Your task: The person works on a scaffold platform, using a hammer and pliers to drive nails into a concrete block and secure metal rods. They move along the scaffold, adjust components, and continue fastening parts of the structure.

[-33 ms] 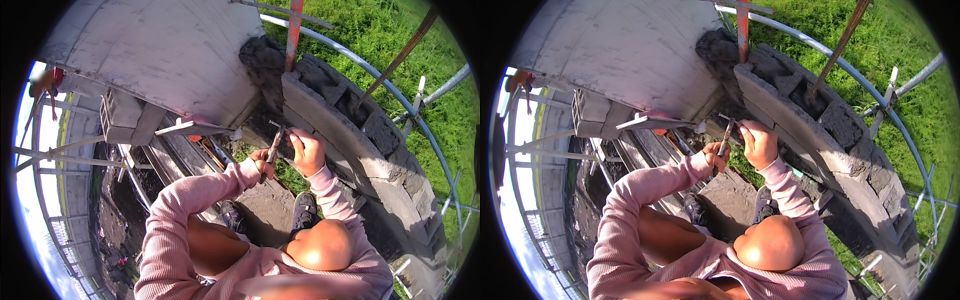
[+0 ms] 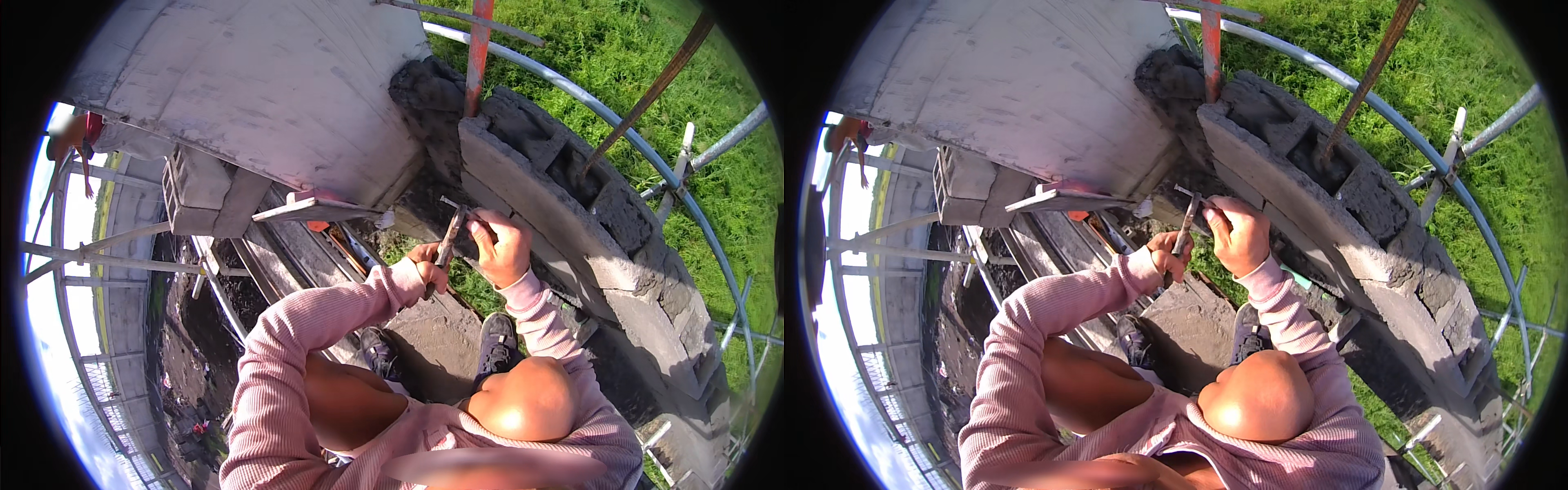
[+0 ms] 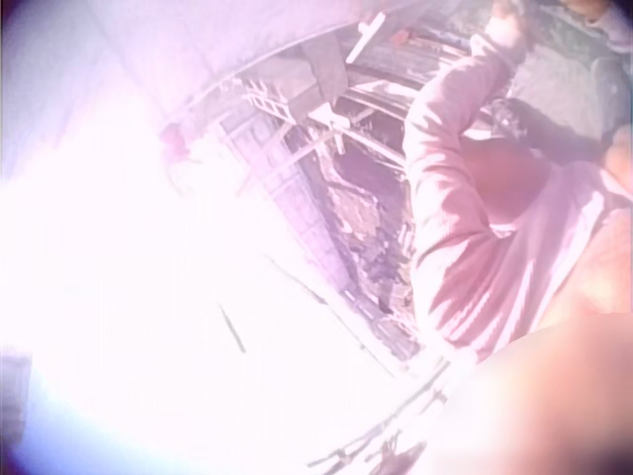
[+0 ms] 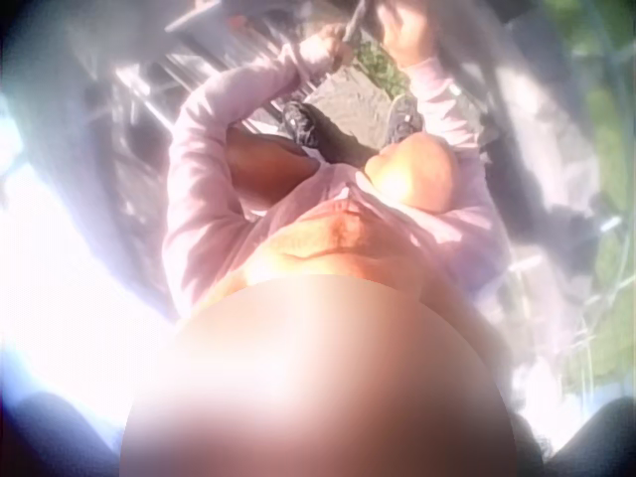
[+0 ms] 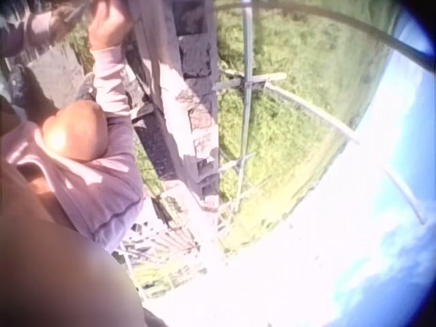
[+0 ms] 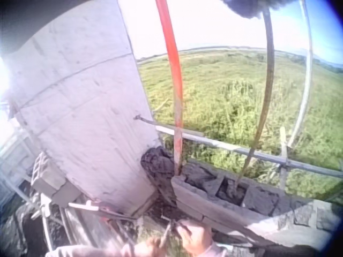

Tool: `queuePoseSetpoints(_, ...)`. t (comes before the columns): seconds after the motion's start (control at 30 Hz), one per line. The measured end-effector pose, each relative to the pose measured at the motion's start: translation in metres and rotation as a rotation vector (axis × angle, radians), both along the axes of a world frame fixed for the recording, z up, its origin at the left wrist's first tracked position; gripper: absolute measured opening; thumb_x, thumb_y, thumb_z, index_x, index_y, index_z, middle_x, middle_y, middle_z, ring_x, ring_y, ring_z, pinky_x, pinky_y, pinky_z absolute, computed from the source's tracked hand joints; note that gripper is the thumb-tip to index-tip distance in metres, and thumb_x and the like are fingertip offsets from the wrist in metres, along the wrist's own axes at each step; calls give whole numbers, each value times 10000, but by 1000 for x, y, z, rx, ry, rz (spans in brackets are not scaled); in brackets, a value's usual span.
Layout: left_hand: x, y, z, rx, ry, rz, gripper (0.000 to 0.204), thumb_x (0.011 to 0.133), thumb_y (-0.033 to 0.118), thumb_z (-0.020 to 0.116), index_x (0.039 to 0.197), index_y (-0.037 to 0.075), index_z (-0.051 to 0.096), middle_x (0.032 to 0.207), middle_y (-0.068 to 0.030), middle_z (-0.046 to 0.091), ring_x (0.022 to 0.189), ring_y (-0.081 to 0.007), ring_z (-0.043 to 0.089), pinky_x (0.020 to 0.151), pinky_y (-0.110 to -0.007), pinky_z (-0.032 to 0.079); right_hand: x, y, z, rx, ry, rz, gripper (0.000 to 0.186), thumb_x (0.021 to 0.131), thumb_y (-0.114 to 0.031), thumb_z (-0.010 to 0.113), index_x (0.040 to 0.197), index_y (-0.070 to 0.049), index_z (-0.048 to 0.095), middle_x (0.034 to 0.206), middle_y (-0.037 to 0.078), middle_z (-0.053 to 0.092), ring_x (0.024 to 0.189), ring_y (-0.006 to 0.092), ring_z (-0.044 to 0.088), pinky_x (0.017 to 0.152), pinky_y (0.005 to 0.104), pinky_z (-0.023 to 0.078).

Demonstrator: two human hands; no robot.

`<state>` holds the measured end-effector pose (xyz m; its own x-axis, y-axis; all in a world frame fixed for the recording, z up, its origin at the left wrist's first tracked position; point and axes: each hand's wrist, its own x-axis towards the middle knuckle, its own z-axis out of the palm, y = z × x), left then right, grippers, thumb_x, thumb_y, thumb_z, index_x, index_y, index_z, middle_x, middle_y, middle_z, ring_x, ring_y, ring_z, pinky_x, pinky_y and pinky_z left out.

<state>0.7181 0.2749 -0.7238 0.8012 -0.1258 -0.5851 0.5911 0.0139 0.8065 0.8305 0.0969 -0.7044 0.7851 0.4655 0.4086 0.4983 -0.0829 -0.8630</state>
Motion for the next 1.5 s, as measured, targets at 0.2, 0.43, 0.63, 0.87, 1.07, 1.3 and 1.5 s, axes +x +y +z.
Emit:
queuePoseSetpoints(0.2, -3, -2, 5, -197, -22, 22, 418, 628, -40, 690, 980, 99, 513, 832, 34, 486, 761, -87, 488, 673, -254, 409, -2, -3, -14, 27, -63, -72, 146, 969, -133, 648, 964, 8, 687, 673, 128, 609, 555, 257, 592, 555, 344, 466)
queuePoseSetpoints(0.43, -1, -3, 23, -178, -85, -83, 449, 727, 84, 678, 1150, 71, 530, 925, 16, 467, 839, -87, 449, 767, -254, 389, 2, -13, -16, -18, -78, -28, 168, 982, -123, 607, 1020, 22, 685, 857, 206, 691, 781, 379, 686, 701, 395, 536)
queuePoseSetpoints(0.63, 7, 5, 32, -97, -24, -136, 563, 736, 105, 703, 1272, 53, 537, 928, 24, 464, 854, -87, 441, 817, -248, 360, 6, -23, -17, -93, -54, 46, 195, 968, -95, 617, 1075, 44, 702, 1010, 237, 723, 939, 397, 713, 806, 390, 567)
queuePoseSetpoints(0.87, 3, 6, 33, -71, 55, -159, 510, 751, 161, 787, 1206, 55, 581, 895, 37, 514, 827, -86, 504, 744, -267, 402, 17, -32, -26, -43, 56, 156, 203, 977, -115, 617, 1082, 31, 713, 1035, 206, 735, 937, 356, 723, 813, 378, 571)
queuePoseSetpoints(1.07, -2, 2, 16, 74, -28, -168, 421, 678, 206, 886, 911, 84, 557, 822, 43, 538, 751, -75, 477, 676, -265, 398, 14, -40, -29, -20, 245, 205, 221, 1011, -131, 595, 1122, 25, 705, 1024, 177, 745, 902, 262, 732, 786, 341, 568)
queuePoseSetpoints(1.3, -2, -3, 19, 136, -69, -111, 454, 668, 207, 886, 972, 49, 588, 803, 60, 533, 713, -59, 455, 630, -259, 376, 14, -36, -41, 99, 396, 259, 221, 1009, -87, 605, 1182, 18, 694, 1041, 127, 750, 938, 171, 699, 830, 293, 555)
queuePoseSetpoints(1.5, 15, 2, 50, 360, -84, 110, 414, 731, 55, 819, 1091, -19, 630, 862, -6, 683, 739, -70, 599, 689, -260, 513, -7, -86, -162, -99, 616, 259, 365, 1016, -236, 576, 1352, -100, 610, 1076, 94, 700, 1002, 205, 666, 853, 343, 528)
